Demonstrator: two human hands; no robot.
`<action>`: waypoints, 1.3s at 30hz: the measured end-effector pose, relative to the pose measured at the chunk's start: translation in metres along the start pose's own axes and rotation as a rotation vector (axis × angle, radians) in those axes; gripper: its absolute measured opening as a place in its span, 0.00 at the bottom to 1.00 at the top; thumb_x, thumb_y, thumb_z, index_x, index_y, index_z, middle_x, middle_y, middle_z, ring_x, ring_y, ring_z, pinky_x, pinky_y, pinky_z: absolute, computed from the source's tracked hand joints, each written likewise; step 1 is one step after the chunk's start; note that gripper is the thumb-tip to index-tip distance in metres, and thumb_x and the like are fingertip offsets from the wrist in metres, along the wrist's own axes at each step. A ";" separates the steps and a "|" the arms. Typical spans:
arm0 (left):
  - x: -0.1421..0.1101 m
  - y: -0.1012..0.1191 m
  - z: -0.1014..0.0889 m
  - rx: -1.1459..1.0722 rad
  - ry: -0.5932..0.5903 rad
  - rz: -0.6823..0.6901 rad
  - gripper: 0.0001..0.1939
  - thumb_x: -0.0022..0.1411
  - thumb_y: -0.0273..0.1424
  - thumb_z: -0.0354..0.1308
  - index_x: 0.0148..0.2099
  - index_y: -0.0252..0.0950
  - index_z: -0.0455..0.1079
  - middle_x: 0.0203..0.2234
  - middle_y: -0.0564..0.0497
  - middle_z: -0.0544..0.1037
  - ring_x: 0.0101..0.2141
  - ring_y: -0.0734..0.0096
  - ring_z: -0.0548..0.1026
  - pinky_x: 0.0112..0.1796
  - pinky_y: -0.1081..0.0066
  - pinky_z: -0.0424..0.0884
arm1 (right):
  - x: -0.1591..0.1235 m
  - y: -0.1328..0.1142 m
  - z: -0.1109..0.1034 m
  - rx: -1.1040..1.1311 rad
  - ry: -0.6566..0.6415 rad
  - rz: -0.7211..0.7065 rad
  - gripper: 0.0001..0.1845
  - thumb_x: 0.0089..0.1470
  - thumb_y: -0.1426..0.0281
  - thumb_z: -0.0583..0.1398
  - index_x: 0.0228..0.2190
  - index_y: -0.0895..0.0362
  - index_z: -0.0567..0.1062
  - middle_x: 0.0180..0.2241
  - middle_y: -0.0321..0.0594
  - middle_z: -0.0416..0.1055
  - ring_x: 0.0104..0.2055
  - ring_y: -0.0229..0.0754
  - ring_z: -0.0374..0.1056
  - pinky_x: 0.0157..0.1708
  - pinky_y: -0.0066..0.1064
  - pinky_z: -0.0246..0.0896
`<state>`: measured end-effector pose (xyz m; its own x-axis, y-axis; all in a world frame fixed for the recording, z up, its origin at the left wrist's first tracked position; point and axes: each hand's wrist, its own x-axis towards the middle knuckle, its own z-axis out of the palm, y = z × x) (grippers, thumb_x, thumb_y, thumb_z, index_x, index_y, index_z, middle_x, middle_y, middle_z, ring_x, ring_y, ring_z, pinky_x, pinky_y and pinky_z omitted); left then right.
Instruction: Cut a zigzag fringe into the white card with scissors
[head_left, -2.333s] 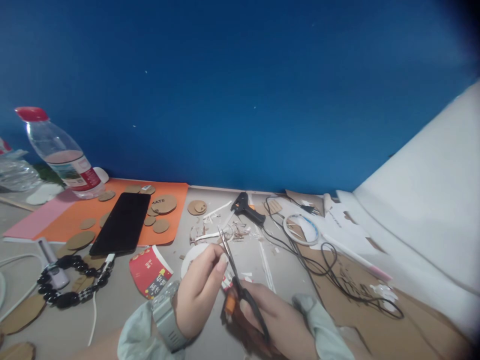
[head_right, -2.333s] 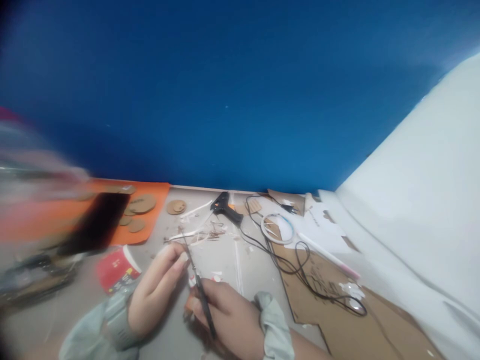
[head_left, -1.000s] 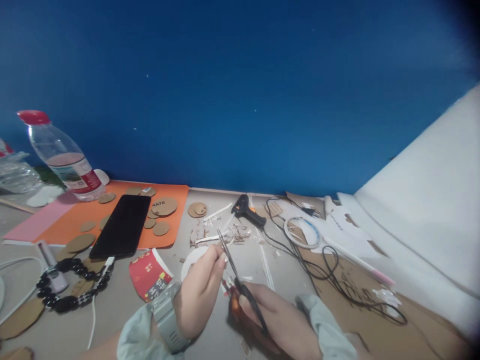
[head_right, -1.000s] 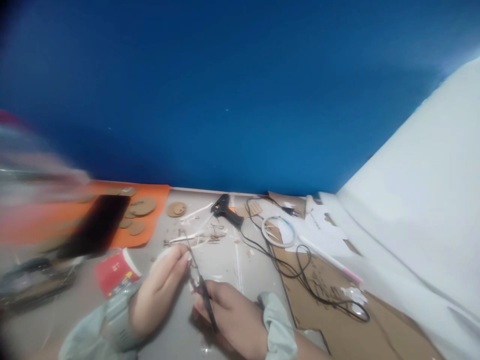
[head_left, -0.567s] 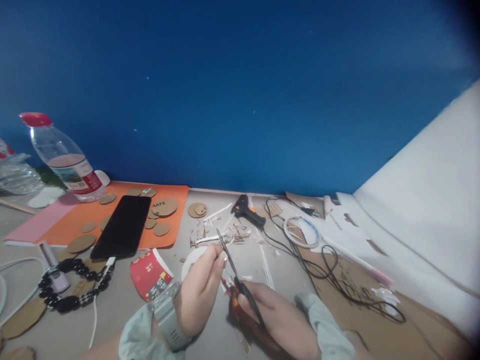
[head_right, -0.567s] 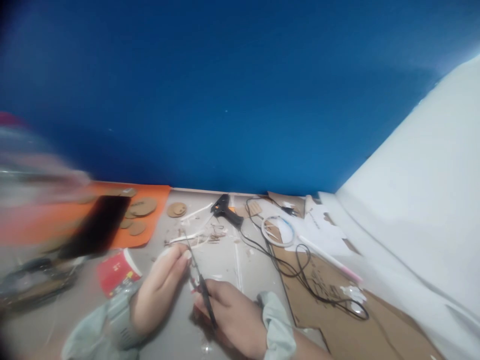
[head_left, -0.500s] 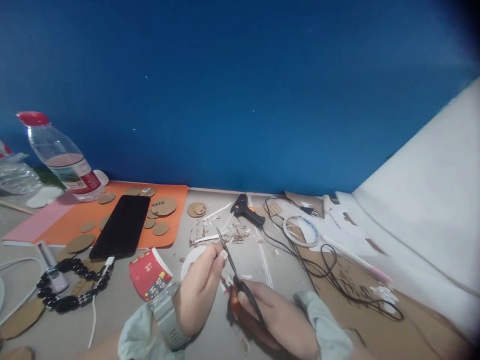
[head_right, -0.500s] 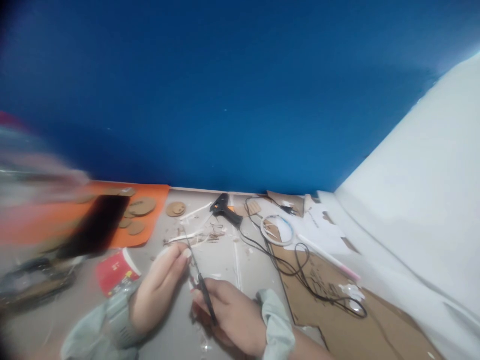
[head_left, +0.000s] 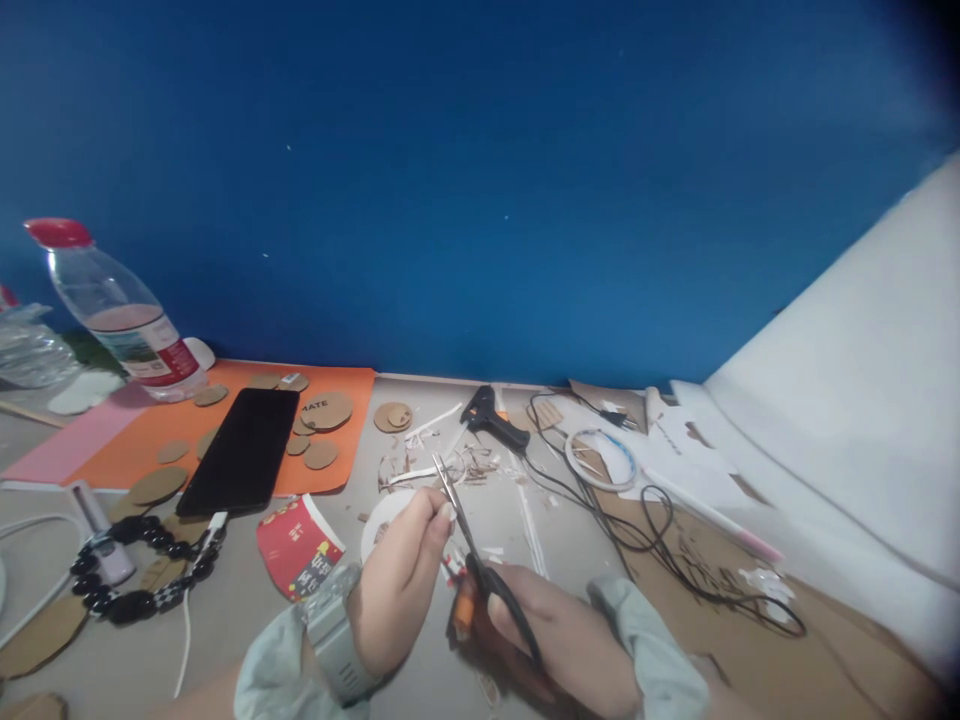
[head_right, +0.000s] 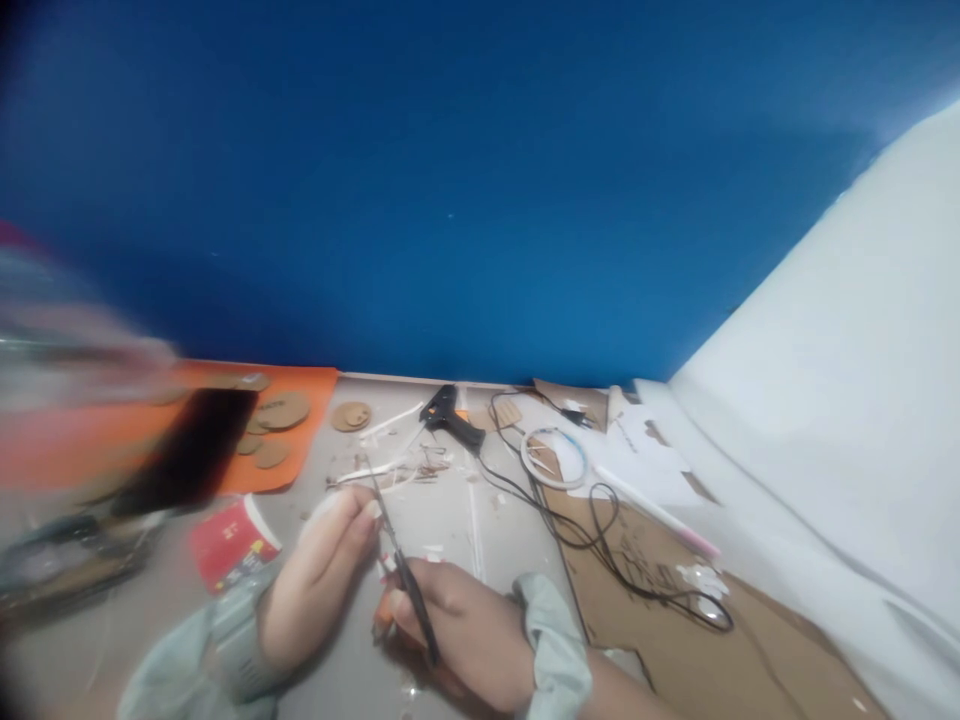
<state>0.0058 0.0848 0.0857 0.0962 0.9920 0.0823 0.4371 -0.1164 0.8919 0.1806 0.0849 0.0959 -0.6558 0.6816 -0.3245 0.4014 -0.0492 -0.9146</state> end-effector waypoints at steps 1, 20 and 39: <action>0.000 0.000 0.000 0.001 0.002 0.000 0.15 0.68 0.37 0.38 0.34 0.39 0.62 0.28 0.51 0.71 0.33 0.65 0.70 0.38 0.65 0.64 | 0.000 -0.001 0.000 0.001 0.003 0.000 0.32 0.55 0.43 0.44 0.34 0.59 0.68 0.21 0.31 0.57 0.16 0.30 0.50 0.13 0.22 0.43; 0.000 -0.002 0.001 -0.046 -0.001 -0.016 0.13 0.68 0.36 0.39 0.34 0.39 0.59 0.28 0.52 0.70 0.35 0.66 0.69 0.40 0.66 0.63 | 0.002 -0.007 0.007 0.260 0.086 -0.024 0.28 0.50 0.43 0.54 0.25 0.58 0.65 0.19 0.29 0.55 0.19 0.31 0.49 0.18 0.24 0.46; -0.008 0.000 0.000 0.046 -0.226 0.095 0.10 0.66 0.33 0.41 0.37 0.40 0.63 0.28 0.53 0.71 0.31 0.68 0.69 0.35 0.71 0.64 | 0.006 0.000 0.006 0.302 0.556 -0.025 0.14 0.51 0.59 0.61 0.34 0.56 0.68 0.24 0.31 0.64 0.25 0.36 0.62 0.28 0.28 0.60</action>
<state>0.0051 0.0770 0.0854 0.3343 0.9406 0.0587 0.4561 -0.2160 0.8633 0.1725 0.0844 0.0923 -0.1997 0.9587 -0.2025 0.1388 -0.1769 -0.9744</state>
